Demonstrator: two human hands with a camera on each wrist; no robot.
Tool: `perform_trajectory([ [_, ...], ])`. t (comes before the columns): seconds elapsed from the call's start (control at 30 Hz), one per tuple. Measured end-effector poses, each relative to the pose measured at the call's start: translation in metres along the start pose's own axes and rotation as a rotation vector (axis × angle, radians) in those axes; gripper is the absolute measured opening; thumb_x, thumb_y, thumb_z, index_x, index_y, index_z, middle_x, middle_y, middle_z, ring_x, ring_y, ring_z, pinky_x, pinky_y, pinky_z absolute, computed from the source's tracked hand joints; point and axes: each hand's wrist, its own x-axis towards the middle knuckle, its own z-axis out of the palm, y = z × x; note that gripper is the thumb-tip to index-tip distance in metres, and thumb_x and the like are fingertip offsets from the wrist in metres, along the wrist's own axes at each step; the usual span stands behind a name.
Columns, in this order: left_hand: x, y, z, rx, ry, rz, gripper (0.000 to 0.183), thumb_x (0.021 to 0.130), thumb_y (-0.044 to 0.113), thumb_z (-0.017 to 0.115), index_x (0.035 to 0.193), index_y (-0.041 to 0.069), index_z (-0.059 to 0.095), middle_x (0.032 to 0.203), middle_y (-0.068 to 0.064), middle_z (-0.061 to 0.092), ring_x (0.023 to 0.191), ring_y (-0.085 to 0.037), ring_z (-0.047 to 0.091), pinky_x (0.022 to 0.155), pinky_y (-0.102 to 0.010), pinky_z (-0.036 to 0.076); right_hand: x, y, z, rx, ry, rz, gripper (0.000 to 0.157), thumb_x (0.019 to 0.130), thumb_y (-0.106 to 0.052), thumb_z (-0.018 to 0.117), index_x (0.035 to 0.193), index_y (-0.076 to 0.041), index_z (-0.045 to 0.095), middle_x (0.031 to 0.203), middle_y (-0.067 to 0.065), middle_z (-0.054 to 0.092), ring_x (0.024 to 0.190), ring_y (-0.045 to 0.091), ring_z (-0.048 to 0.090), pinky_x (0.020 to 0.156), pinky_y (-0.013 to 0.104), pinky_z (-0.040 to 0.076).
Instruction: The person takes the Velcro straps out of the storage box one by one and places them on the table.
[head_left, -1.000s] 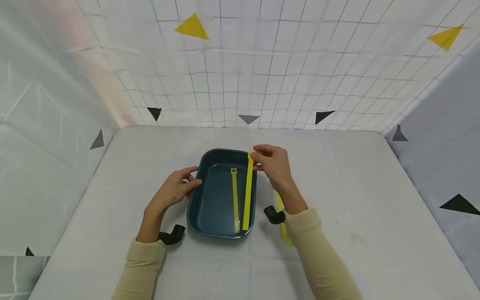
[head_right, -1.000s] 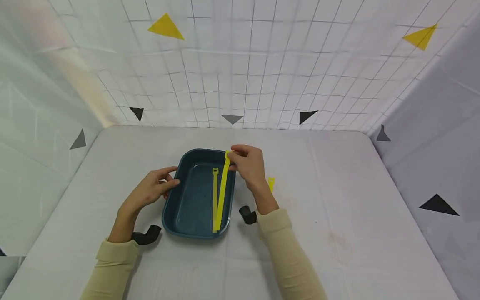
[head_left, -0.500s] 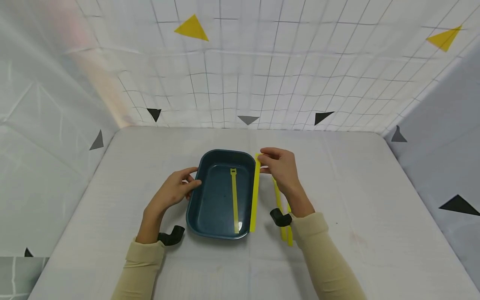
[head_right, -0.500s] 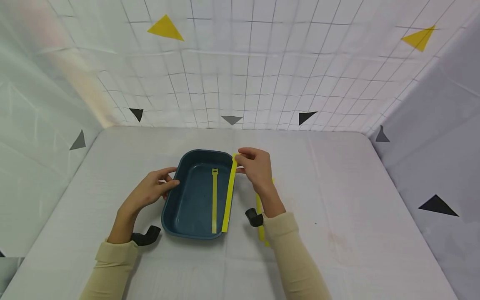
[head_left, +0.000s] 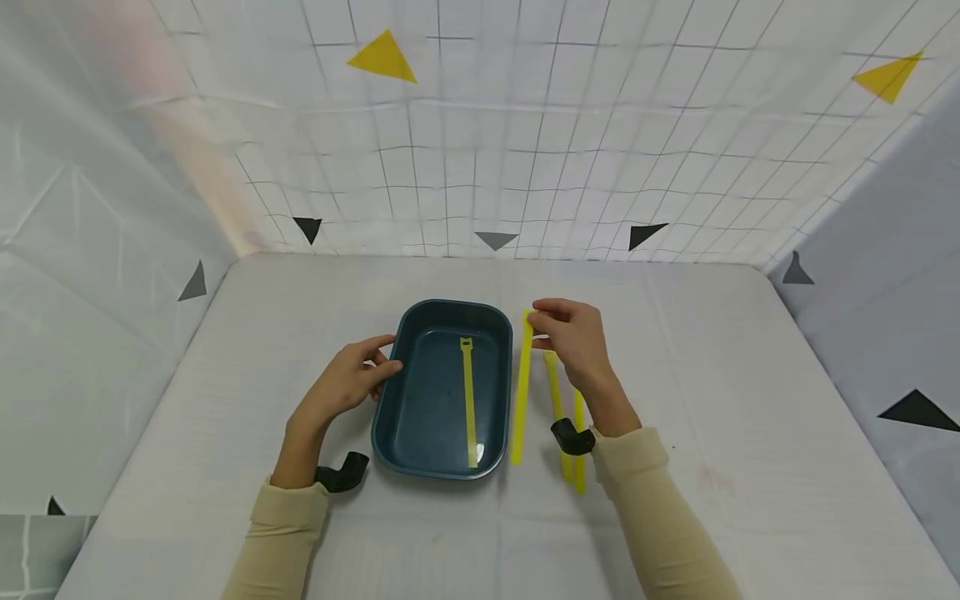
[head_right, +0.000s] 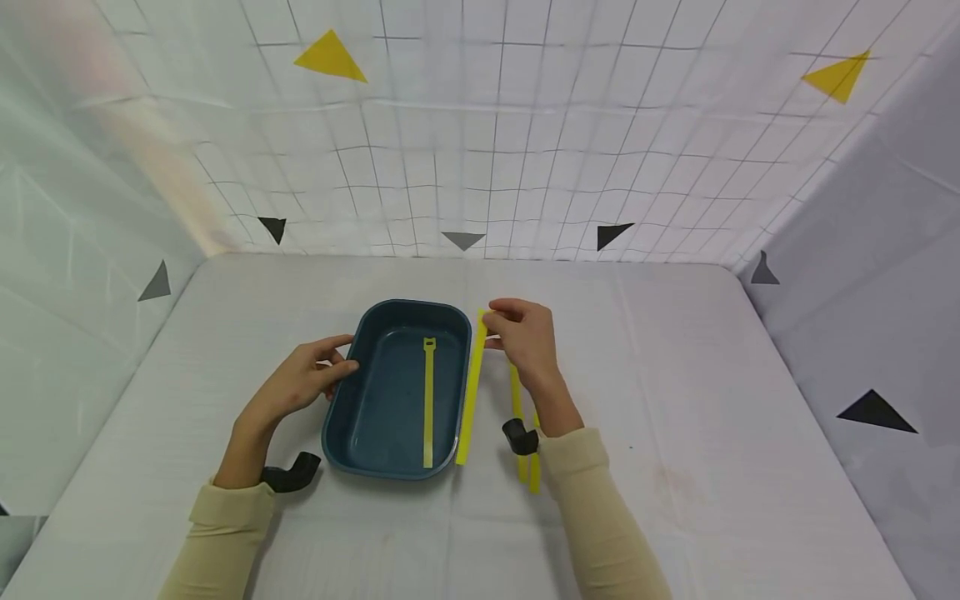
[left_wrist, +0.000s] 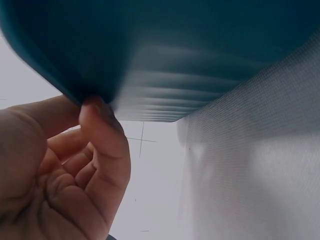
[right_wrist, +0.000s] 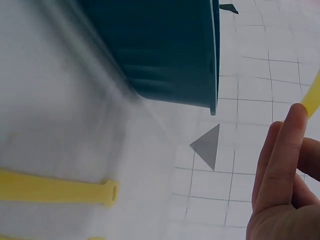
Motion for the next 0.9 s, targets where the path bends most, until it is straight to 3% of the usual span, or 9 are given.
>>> perform_trajectory([
  [0.9, 0.0, -0.002, 0.001, 0.002, 0.005, 0.003, 0.054, 0.101, 0.016, 0.06, 0.147, -0.005, 0.04, 0.088, -0.012, 0.059, 0.057, -0.021, 0.058, 0.055, -0.034, 0.048, -0.003, 0.024, -0.029, -0.068, 0.016, 0.051, 0.033, 0.096, -0.011, 0.067, 0.123, 0.008, 0.063, 0.112, 0.021, 0.063, 0.082, 0.018, 0.064, 0.071, 0.026, 0.056],
])
